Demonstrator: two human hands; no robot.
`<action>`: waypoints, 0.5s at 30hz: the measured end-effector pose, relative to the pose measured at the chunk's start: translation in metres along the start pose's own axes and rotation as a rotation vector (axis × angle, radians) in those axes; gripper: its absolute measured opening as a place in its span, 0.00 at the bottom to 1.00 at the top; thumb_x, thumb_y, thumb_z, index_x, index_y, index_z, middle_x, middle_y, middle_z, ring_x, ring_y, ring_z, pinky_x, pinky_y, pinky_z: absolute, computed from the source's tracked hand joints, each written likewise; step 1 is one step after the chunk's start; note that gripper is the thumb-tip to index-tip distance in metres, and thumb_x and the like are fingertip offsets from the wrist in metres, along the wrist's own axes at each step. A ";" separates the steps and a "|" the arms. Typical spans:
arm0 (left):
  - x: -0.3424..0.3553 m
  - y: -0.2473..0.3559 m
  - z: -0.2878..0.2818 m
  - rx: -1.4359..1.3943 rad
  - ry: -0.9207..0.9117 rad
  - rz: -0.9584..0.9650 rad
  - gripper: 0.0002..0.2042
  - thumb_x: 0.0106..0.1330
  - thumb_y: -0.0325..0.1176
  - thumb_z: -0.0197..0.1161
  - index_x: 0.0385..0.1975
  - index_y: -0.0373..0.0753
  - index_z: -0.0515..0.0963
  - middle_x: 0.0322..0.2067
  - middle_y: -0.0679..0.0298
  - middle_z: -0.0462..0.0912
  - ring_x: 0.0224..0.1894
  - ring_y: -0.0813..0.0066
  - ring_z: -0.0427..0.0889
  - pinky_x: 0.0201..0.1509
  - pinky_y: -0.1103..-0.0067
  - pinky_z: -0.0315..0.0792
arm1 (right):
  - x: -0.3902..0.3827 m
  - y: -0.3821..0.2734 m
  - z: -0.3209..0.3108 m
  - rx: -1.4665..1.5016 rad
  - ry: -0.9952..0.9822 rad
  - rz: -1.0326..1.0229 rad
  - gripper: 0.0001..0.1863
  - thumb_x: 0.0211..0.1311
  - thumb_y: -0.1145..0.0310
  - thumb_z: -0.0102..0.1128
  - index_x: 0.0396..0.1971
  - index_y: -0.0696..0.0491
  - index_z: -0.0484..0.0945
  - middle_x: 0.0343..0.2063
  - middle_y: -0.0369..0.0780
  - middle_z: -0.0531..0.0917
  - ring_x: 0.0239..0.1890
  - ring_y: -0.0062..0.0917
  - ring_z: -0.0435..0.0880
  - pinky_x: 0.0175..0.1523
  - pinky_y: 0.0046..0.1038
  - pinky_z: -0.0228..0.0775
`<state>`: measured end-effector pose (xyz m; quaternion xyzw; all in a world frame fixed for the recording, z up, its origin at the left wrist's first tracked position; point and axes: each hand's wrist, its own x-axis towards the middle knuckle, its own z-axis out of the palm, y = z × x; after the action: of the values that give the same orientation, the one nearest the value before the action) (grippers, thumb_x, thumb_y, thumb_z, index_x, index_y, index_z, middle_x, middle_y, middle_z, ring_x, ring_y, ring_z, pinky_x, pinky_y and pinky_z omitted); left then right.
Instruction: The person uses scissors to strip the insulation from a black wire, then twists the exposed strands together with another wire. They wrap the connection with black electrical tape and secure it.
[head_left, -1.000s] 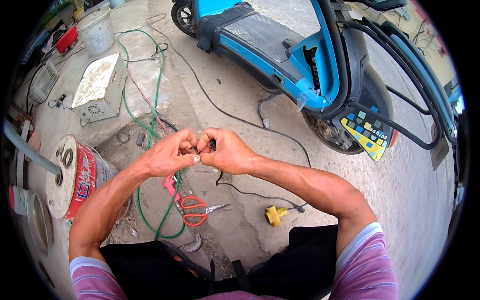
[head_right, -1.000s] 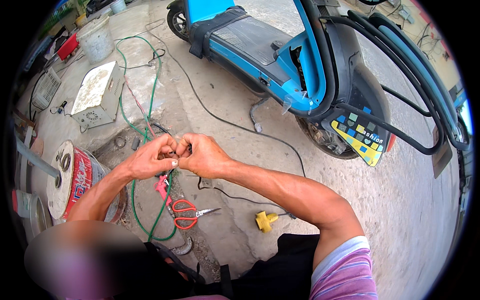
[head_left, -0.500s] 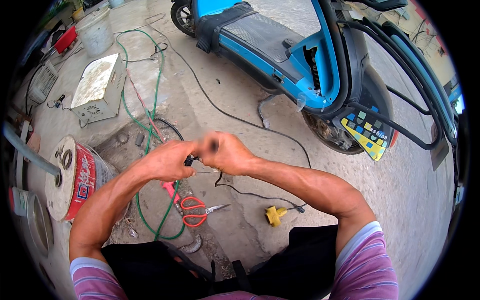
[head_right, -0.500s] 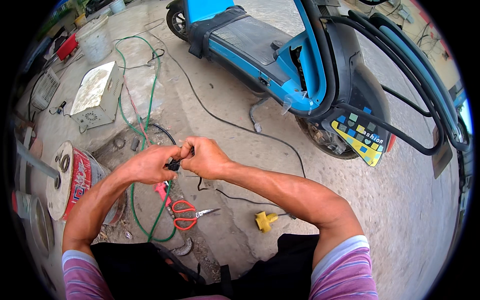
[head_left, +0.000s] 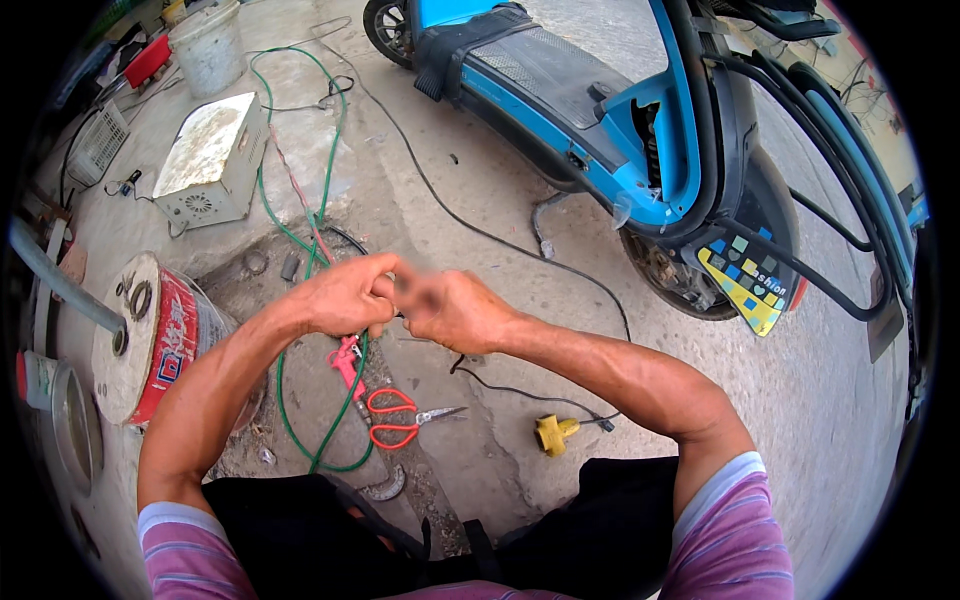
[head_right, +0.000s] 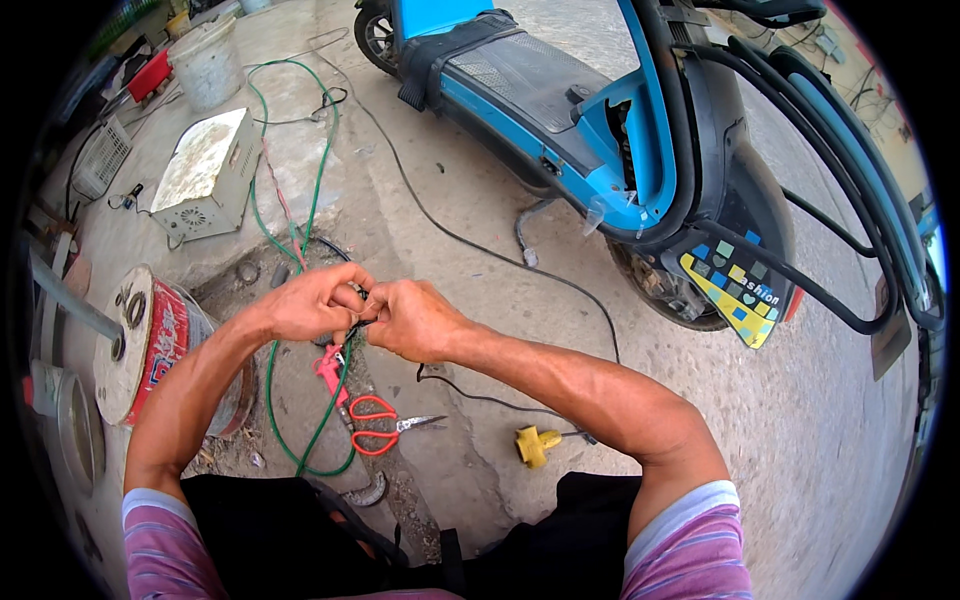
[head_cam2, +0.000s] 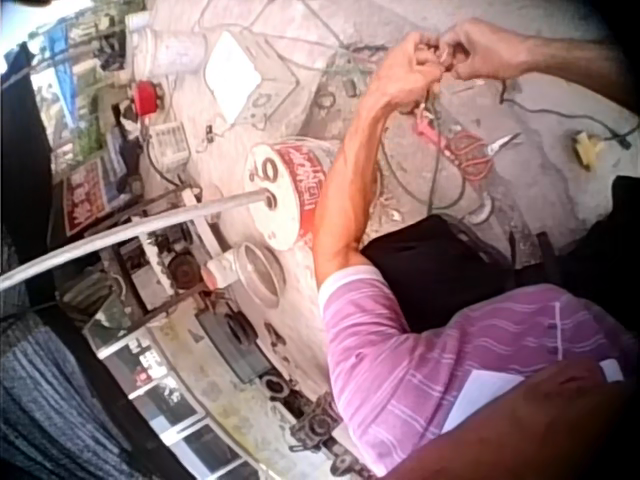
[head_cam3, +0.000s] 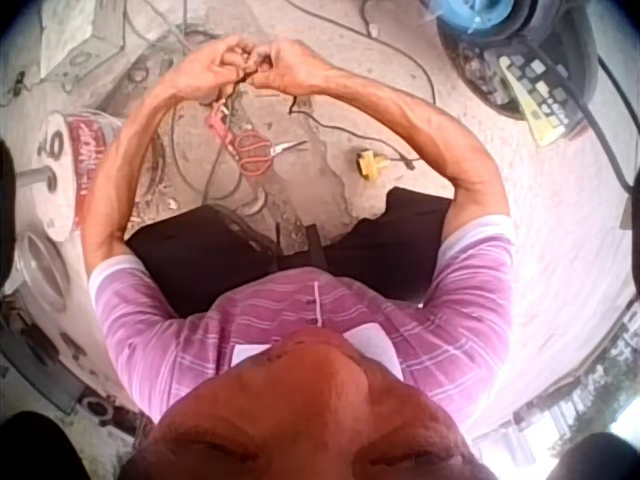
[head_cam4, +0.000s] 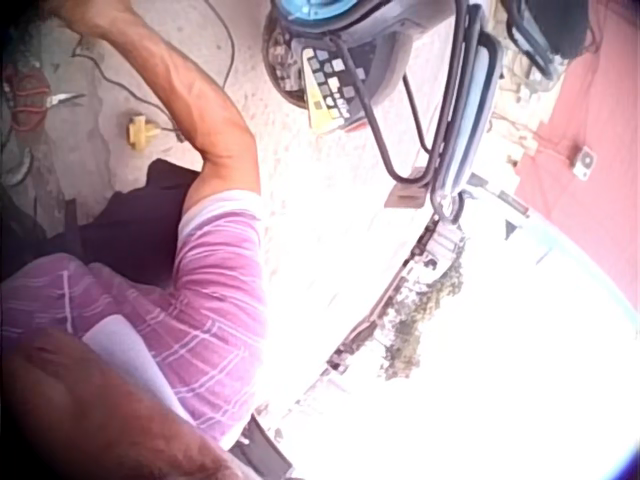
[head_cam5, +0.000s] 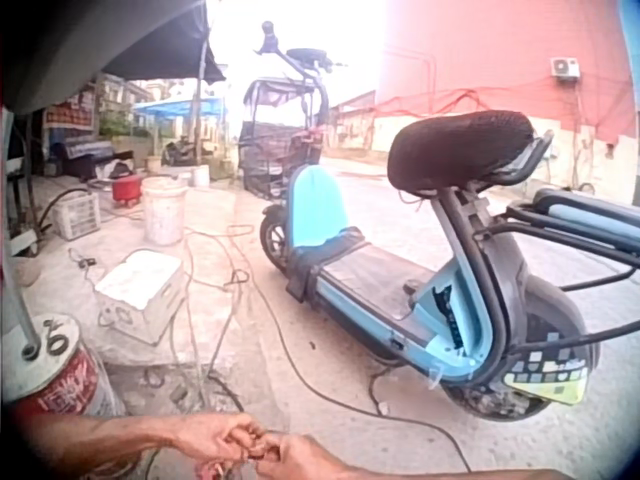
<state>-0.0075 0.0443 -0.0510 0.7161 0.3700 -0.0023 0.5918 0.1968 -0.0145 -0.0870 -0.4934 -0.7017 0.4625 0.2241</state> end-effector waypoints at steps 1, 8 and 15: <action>-0.002 0.000 -0.002 0.015 0.015 0.006 0.20 0.60 0.22 0.54 0.53 0.31 0.68 0.34 0.62 0.86 0.29 0.78 0.83 0.33 0.81 0.73 | 0.000 -0.005 0.000 -0.027 -0.002 -0.008 0.13 0.51 0.69 0.65 0.35 0.60 0.82 0.26 0.43 0.84 0.30 0.29 0.84 0.39 0.32 0.76; -0.003 -0.004 -0.038 -0.405 0.464 -0.001 0.09 0.67 0.30 0.57 0.45 0.36 0.75 0.29 0.64 0.84 0.27 0.79 0.84 0.21 0.85 0.68 | 0.000 -0.006 -0.010 0.148 -0.139 0.157 0.07 0.57 0.69 0.62 0.29 0.58 0.80 0.20 0.35 0.80 0.23 0.22 0.79 0.29 0.28 0.70; -0.022 -0.013 -0.014 -0.317 0.336 0.050 0.07 0.70 0.31 0.58 0.41 0.36 0.78 0.27 0.67 0.84 0.23 0.83 0.81 0.24 0.86 0.69 | -0.002 0.004 -0.019 0.785 -0.290 0.472 0.08 0.66 0.69 0.62 0.29 0.53 0.73 0.21 0.29 0.73 0.20 0.12 0.72 0.23 0.17 0.62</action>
<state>-0.0364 0.0453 -0.0485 0.6135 0.4412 0.1898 0.6269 0.2145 -0.0078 -0.0813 -0.4478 -0.3669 0.7948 0.1822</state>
